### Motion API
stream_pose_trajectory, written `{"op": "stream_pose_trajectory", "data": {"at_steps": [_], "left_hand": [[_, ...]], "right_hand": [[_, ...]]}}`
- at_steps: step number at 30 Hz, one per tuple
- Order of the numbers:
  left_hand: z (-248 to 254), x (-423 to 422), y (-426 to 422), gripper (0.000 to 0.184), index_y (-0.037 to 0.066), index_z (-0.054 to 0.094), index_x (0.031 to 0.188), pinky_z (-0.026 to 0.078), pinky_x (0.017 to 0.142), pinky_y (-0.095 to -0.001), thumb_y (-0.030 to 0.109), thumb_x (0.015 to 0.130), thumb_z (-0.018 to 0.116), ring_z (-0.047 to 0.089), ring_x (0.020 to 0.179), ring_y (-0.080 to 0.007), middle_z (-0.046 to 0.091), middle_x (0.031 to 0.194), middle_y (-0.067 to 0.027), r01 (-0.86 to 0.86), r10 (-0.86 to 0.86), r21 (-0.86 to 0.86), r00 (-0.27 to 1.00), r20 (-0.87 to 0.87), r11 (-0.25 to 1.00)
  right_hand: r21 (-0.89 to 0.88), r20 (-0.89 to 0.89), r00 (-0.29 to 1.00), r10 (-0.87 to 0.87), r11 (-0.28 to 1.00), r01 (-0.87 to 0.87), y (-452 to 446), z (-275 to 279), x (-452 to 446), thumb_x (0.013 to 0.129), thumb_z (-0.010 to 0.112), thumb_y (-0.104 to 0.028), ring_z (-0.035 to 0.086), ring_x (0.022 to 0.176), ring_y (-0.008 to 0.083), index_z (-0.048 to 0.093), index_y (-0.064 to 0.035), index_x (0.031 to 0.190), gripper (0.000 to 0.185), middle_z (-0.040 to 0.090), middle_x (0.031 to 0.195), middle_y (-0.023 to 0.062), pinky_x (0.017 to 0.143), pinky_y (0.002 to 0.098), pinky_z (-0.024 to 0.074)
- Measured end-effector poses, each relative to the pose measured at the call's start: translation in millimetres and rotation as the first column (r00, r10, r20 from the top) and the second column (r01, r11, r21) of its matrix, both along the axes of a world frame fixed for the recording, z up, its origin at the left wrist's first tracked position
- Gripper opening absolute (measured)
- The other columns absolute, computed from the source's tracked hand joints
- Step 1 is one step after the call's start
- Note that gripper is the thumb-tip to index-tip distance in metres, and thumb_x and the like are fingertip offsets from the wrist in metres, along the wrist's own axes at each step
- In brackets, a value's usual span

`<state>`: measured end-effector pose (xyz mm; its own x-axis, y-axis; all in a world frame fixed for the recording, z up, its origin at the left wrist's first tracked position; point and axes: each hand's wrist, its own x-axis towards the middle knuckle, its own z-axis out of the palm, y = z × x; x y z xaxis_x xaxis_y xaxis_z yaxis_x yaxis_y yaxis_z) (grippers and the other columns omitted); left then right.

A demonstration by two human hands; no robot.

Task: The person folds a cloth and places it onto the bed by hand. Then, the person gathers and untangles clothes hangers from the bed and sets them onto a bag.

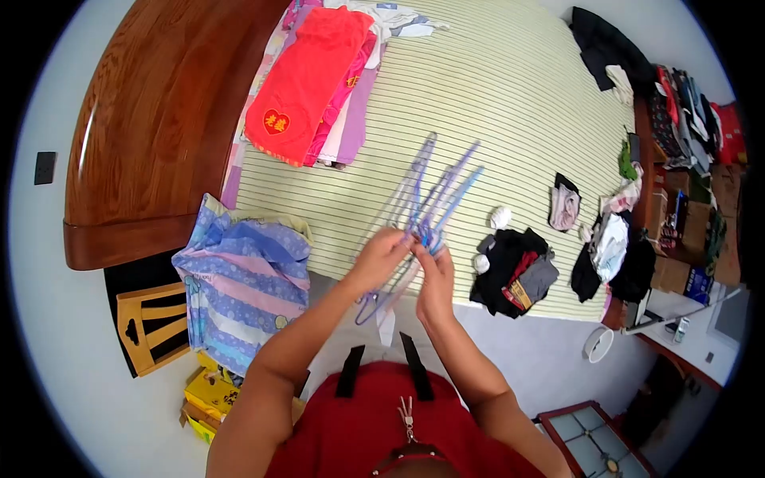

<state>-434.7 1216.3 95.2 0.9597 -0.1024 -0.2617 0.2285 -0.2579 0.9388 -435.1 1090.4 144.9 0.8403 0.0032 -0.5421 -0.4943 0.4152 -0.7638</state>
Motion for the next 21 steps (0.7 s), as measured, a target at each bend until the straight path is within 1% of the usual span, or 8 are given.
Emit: {"op": "stream_pose_trajectory", "data": {"at_steps": [3,7,10,11,12,14,17,21], "left_hand": [[34,-5,29,0.024,-0.002,0.059,0.109,0.041,0.088,-0.0278,0.015,0.093,0.055,0.053,0.099,-0.0175,0.058,0.1,-0.0074,-0.004,0.01,-0.133,0.999,0.044,0.991],[75,-14,54,0.029,-0.002,0.057,0.108,0.043,0.086,-0.0313,0.017,0.087,0.062,0.056,0.098,-0.0211,0.059,0.101,-0.0141,-0.065,0.073,-0.135,0.995,0.062,0.989],[87,-22,65,0.034,-0.001,0.054,0.115,0.042,0.089,-0.0299,0.013,0.085,0.063,0.055,0.102,-0.0175,0.059,0.106,-0.0118,-0.073,0.079,-0.092,0.994,0.069,0.993],[90,-24,68,0.035,0.0,0.053,0.117,0.042,0.09,-0.0292,0.011,0.085,0.062,0.054,0.102,-0.0156,0.059,0.108,-0.0094,-0.078,0.08,-0.032,0.994,0.081,0.996],[93,-30,70,0.037,0.001,0.052,0.119,0.041,0.09,-0.0284,0.008,0.084,0.061,0.053,0.102,-0.0137,0.058,0.11,-0.0069,-0.076,0.074,0.025,0.994,0.083,0.997],[112,-34,72,0.038,0.001,0.053,0.119,0.042,0.09,-0.0287,0.004,0.082,0.06,0.053,0.101,-0.014,0.059,0.11,-0.0073,-0.082,0.086,-0.098,0.995,0.046,0.992],[120,-36,79,0.037,0.002,0.054,0.118,0.043,0.089,-0.0287,0.002,0.081,0.06,0.054,0.101,-0.0142,0.059,0.109,-0.008,-0.103,0.111,-0.151,0.993,0.043,0.983],[130,-45,92,0.025,0.001,0.058,0.105,0.047,0.074,-0.0248,0.002,0.08,0.06,0.057,0.083,-0.0101,0.062,0.093,-0.0046,-0.249,0.253,-0.167,0.967,0.0,0.954]], "right_hand": [[0.071,0.058,0.998,0.039,0.997,-0.043,24,25,-6,0.093,0.053,-0.007,0.053,0.099,0.0104,0.053,-0.0019,0.11,0.018,0.059,0.106,0.0049,0.087,0.025,0.0405],[0.074,0.145,0.987,0.066,0.994,-0.077,53,55,-12,0.097,0.049,-0.016,0.051,0.088,0.0087,0.054,-0.0037,0.104,0.015,0.057,0.097,0.0029,0.08,0.025,0.0403],[-0.073,0.19,0.965,0.181,0.983,-0.17,65,58,-24,0.099,0.045,-0.021,0.047,0.079,0.01,0.054,-0.0029,0.097,0.021,0.053,0.086,0.0029,0.073,0.0271,0.0387],[-0.227,0.292,0.937,0.194,0.965,-0.129,72,52,-29,0.098,0.046,-0.022,0.046,0.078,0.0163,0.054,0.0,0.09,0.024,0.049,0.083,0.0074,0.07,0.0314,0.0369],[-0.298,0.336,0.918,0.211,0.948,-0.109,79,53,-33,0.098,0.046,-0.022,0.046,0.081,0.0192,0.054,0.001,0.09,0.025,0.049,0.085,0.0097,0.073,0.0324,0.0374],[-0.449,0.423,0.862,0.278,0.891,-0.067,85,60,-37,0.097,0.046,-0.022,0.047,0.087,0.025,0.054,0.0032,0.09,0.027,0.047,0.09,0.0142,0.077,0.0342,0.0383],[-0.458,0.548,0.803,0.236,0.887,0.052,98,68,-45,0.095,0.049,-0.022,0.046,0.096,0.031,0.055,0.0043,0.092,0.027,0.045,0.1,0.0184,0.085,0.0358,0.0388],[-0.521,0.482,0.796,0.366,0.85,-0.076,110,79,-54,0.09,0.056,-0.025,0.047,0.104,0.0357,0.056,0.0035,0.101,0.031,0.044,0.112,0.0222,0.09,0.037,0.0398]]}}
